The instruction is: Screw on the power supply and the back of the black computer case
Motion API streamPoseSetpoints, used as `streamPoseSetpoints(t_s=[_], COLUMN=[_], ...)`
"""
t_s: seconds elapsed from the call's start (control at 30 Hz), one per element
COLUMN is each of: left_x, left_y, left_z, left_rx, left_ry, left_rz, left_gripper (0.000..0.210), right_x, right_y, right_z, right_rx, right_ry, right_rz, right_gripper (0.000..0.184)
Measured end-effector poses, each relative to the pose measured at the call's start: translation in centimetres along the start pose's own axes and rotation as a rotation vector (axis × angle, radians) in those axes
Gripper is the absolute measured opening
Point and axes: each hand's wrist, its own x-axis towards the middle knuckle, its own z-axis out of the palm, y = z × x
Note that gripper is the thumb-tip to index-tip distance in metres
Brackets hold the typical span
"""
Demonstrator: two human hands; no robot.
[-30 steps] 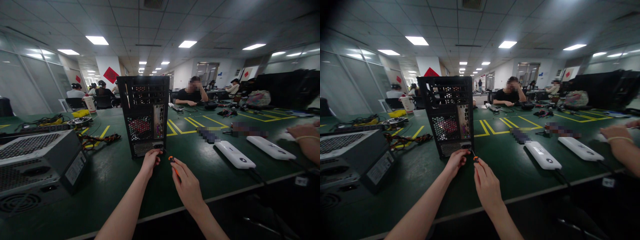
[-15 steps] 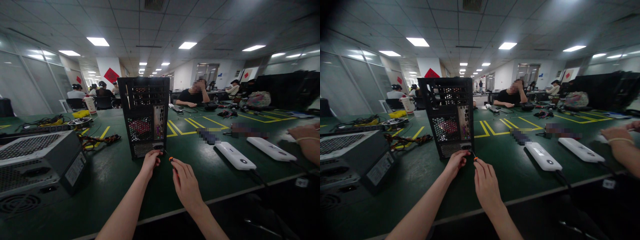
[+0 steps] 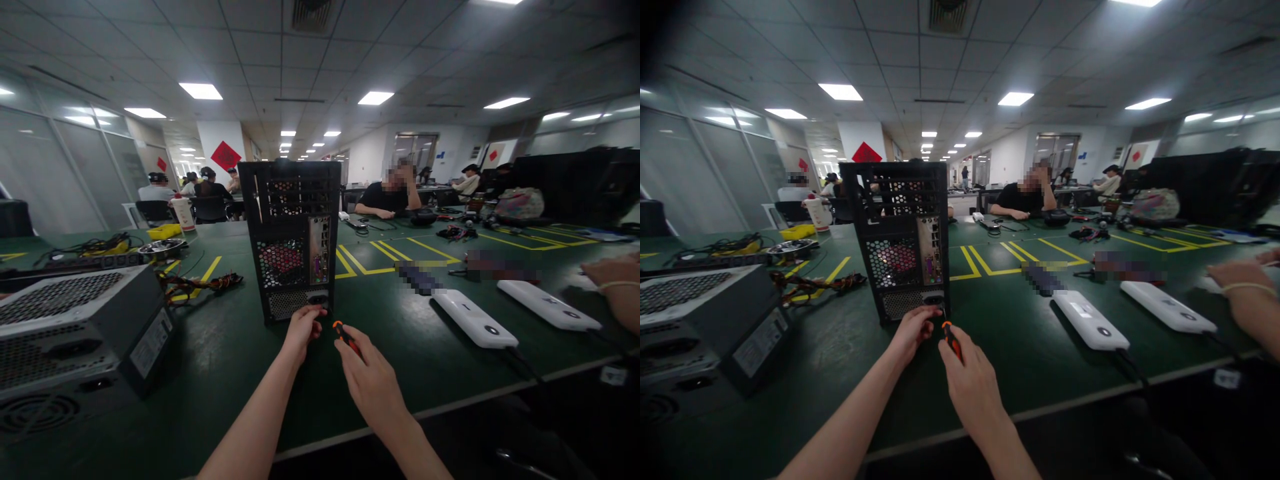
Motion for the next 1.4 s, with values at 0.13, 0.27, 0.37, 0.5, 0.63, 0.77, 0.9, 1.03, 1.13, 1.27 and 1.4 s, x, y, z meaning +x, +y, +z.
streamPoseSetpoints(t_s=[0.13,0.27,0.37,0.5,0.63,0.77,0.9,1.03,1.13,1.27,1.4], left_x=[0.12,0.14,0.08,0.06,0.02,-0.16,-0.15,0.07,0.18,0.17,0.21], left_y=[-0.13,-0.07,0.03,0.0,-0.06,0.05,0.13,-0.02,-0.18,-0.24,-0.25], left_z=[-0.03,0.01,0.07,0.07,0.01,0.01,0.02,-0.03,-0.11,-0.11,-0.03], left_rx=[0.0,0.009,0.009,-0.001,-0.007,-0.008,-0.007,0.011,0.017,0.018,0.017], left_ry=[-0.001,0.005,0.001,-0.002,-0.007,-0.02,-0.01,-0.004,-0.004,-0.007,-0.002], left_rz=[0.007,-0.001,0.007,0.0,-0.001,0.005,-0.01,-0.009,0.007,0.01,0.007], left_gripper=[0.019,0.02,0.02,0.021,0.023,0.024,0.022,0.022,0.021,0.021,0.02], right_x=[0.24,0.31,0.32,0.32,0.21,0.01,-0.11,0.02,0.11,-0.04,-0.25], right_y=[-0.29,-0.42,-0.56,-0.6,-0.32,-0.05,-0.01,-0.11,-0.18,-0.18,-0.04], right_z=[-0.25,-0.46,-0.6,-0.61,-0.46,-0.28,-0.14,-0.21,-0.27,-0.15,-0.02], right_rx=[0.043,0.022,0.028,0.054,0.055,0.058,0.077,0.091,0.106,0.153,0.185], right_ry=[-0.062,-0.15,-0.196,-0.196,-0.086,-0.018,0.01,-0.045,-0.097,-0.094,-0.004], right_rz=[-0.005,-0.069,-0.071,-0.042,0.006,0.009,0.044,0.053,0.072,0.094,0.148], right_gripper=[0.02,0.029,0.03,0.027,0.028,0.024,0.022,0.021,0.021,0.024,0.026])
